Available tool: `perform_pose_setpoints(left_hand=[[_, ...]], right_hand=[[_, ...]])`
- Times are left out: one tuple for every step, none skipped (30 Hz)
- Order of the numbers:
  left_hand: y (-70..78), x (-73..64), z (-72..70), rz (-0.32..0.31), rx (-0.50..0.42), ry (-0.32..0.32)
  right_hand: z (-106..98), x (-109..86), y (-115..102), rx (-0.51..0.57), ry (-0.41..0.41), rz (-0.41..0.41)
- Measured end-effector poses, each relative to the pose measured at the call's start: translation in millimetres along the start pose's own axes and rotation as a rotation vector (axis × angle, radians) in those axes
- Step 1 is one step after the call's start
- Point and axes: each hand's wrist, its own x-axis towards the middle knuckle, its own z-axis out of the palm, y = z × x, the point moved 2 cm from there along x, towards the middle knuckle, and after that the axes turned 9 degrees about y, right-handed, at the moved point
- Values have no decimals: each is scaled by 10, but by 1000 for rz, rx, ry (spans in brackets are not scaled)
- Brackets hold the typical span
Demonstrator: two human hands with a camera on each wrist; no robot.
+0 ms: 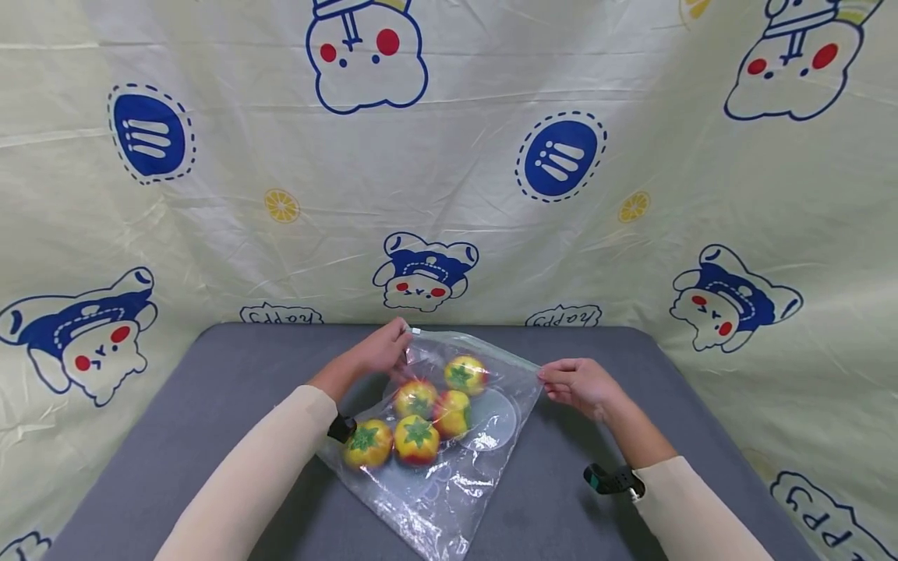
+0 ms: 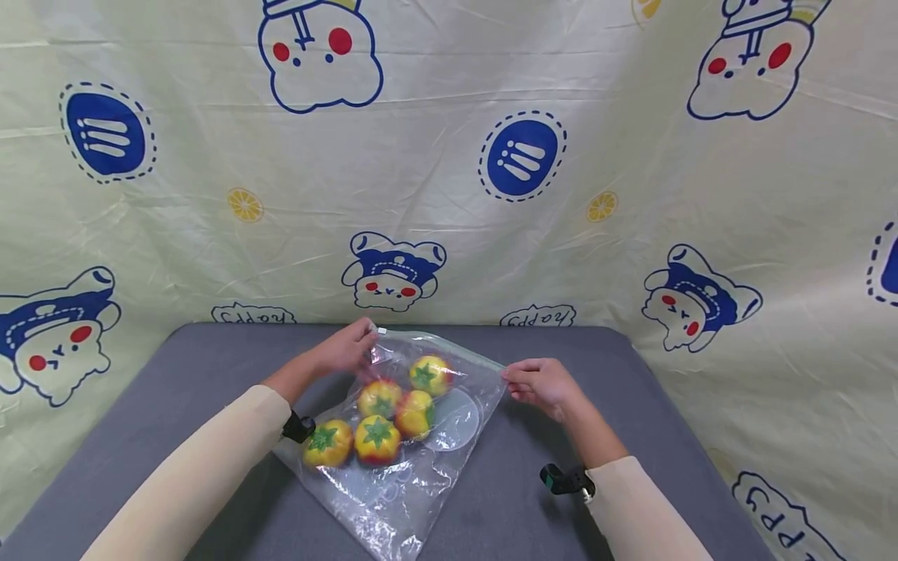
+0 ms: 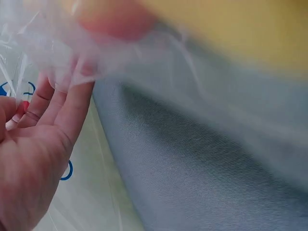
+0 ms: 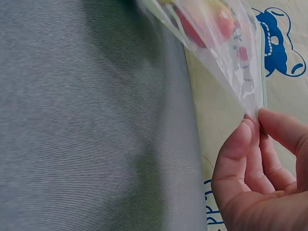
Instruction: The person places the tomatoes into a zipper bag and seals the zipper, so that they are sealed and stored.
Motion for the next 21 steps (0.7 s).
perform_pose_setpoints(left_hand=[[-6, -23, 9, -13, -18, -2], [-12, -46, 20, -22, -35, -6], [-22, -68, 33, -29, -52, -9], [-30, -93, 47, -35, -68, -11], [-40, -119, 63, -37, -85, -16], [-50, -147, 79, -37, -105, -23], [-61, -174, 97, -35, -127, -28], [-71, -203, 116, -34, -151, -33], [-82, -233, 134, -32, -164, -30], [-91, -264, 152, -30, -179, -27], [-103, -292, 169, -28, -195, -24], [-109, -321, 185, -32, -213, -20], [-118, -348, 202, -34, -227, -12], [-127, -373, 217, -33, -240, -9], [-136, -396, 229, -31, -251, -4], [-144, -417, 239, -32, -268, 1], [-149, -439, 246, -32, -276, 7], [-156, -457, 251, -34, -284, 13], [-163, -471, 253, -32, -288, 20], [-171, -481, 253, -33, -291, 29], [-174, -492, 251, -30, -285, 40]], right_hand=[[-4, 21, -14, 6, 10, 2], [-6, 39, -28, 3, 10, -3], [-9, 57, -41, 1, 10, -7], [-8, 76, -53, -3, 5, -13], [-4, 93, -67, -2, 6, -17], [1, 110, -80, -3, 5, -22], [6, 130, -90, -1, 11, -23], [15, 146, -104, -1, 6, -29], [23, 162, -117, 1, 9, -30], [33, 179, -128, 5, 12, -32], [44, 192, -141, 11, 16, -31], [54, 206, -152, 14, 19, -30], [67, 220, -162, 17, 21, -30], [83, 229, -173, 16, 19, -32], [96, 239, -181, 12, 23, -31], [109, 249, -188, 10, 24, -30], [123, 256, -194, 8, 30, -29], [137, 262, -199, 0, 29, -32], [147, 269, -202, -6, 33, -34], [155, 272, -206, -12, 37, -36], [160, 278, -208, -14, 44, -37]])
